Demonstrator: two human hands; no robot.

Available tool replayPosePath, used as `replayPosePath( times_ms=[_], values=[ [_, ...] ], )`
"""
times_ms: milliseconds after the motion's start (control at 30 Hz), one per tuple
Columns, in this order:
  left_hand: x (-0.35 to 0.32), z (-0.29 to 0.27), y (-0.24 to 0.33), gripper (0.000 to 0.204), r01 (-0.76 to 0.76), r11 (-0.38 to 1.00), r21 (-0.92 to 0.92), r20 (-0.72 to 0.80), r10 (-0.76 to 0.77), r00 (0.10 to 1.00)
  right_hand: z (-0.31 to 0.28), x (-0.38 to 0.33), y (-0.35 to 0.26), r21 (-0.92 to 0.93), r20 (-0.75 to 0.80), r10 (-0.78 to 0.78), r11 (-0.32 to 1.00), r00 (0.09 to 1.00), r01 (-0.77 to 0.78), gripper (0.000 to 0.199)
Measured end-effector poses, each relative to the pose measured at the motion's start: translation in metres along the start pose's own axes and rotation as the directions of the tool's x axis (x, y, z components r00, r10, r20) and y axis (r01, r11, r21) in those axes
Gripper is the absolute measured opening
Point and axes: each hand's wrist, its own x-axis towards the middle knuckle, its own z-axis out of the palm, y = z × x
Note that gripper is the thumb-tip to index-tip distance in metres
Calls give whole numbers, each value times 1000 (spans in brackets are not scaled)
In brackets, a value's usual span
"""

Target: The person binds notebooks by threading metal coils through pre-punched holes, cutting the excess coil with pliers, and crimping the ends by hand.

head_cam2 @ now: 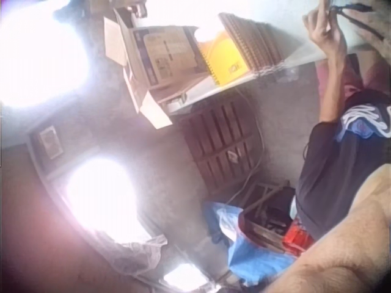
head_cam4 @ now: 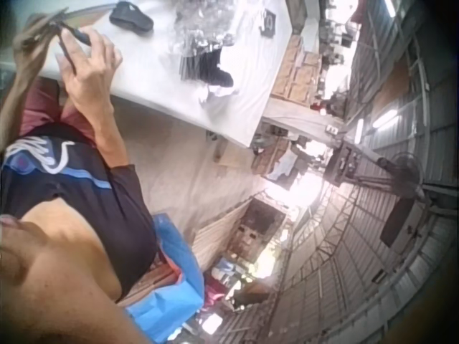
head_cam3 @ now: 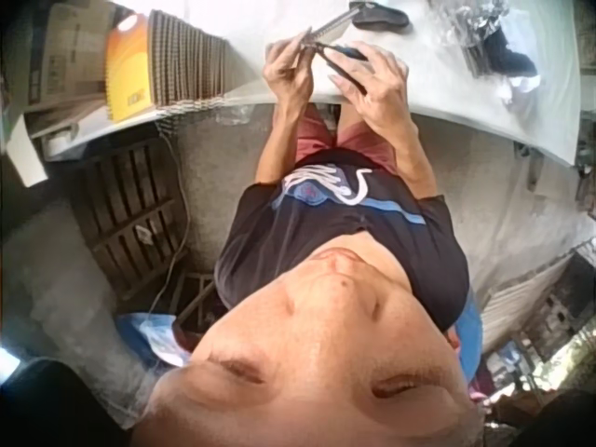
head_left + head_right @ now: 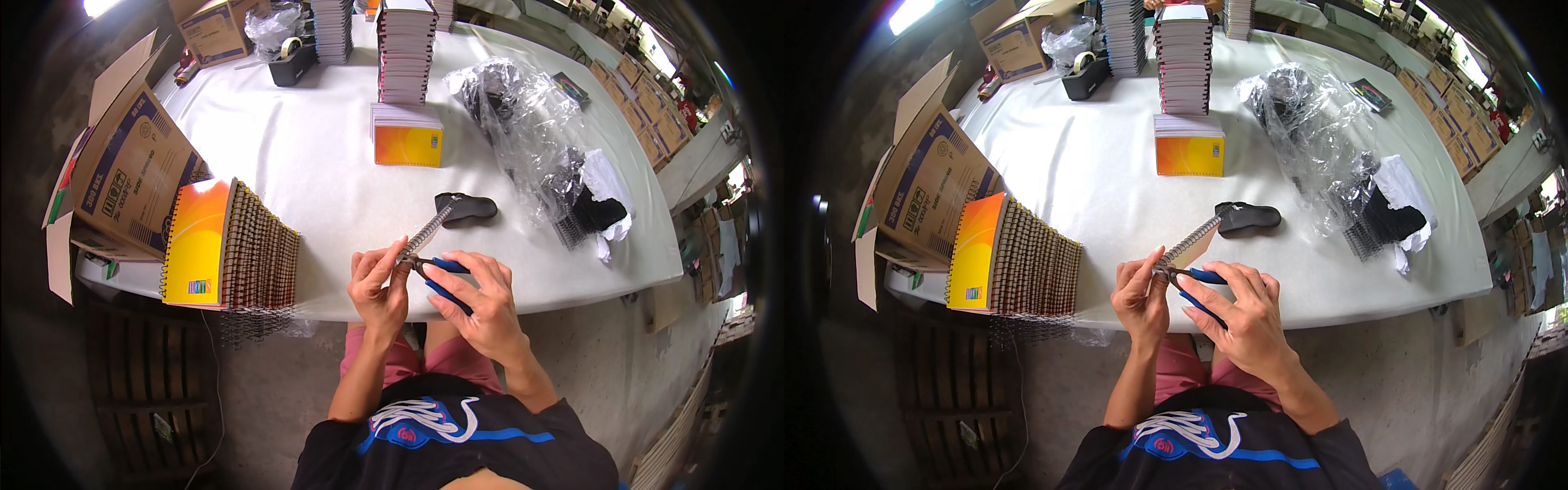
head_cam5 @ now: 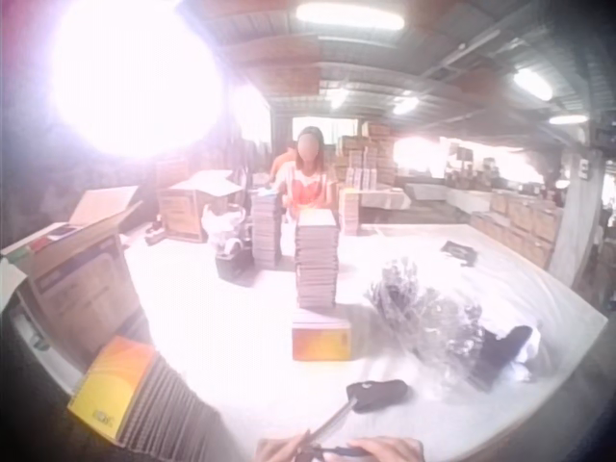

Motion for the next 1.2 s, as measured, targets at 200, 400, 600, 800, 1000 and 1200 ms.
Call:
replayPosePath(
  times_ms=[200, 400, 600, 800, 1000, 1200],
  values=[
    [-1, 2, 1, 40, -79, 997, -21, -13, 79, 997, 2, -6, 5, 544, 257, 193, 781, 947, -307, 36],
    [0, 3, 0, 38, -238, 969, 64, -17, 240, 971, 14, -15, 23, 737, 645, 45, -300, 763, -606, 47],
    [2, 3, -3, 21, 151, 857, -492, -188, -275, 943, 8, -38, 55, 555, 252, 325, 723, 912, -411, 39],
    [7, -5, 14, 17, 146, 748, -647, -151, -314, 937, 18, -65, 95, -407, 47, 475, 812, 879, -417, 43],
    [-2, -24, 51, 13, 5, 771, -637, -163, -141, 977, 13, -5, 37, 960, -12, 281, 273, 959, -68, 64],
    [17, -116, 95, 16, -629, 731, 264, -126, 673, 729, 17, 70, 5, 987, 63, 192, -156, 979, -33, 41]
  ],
)
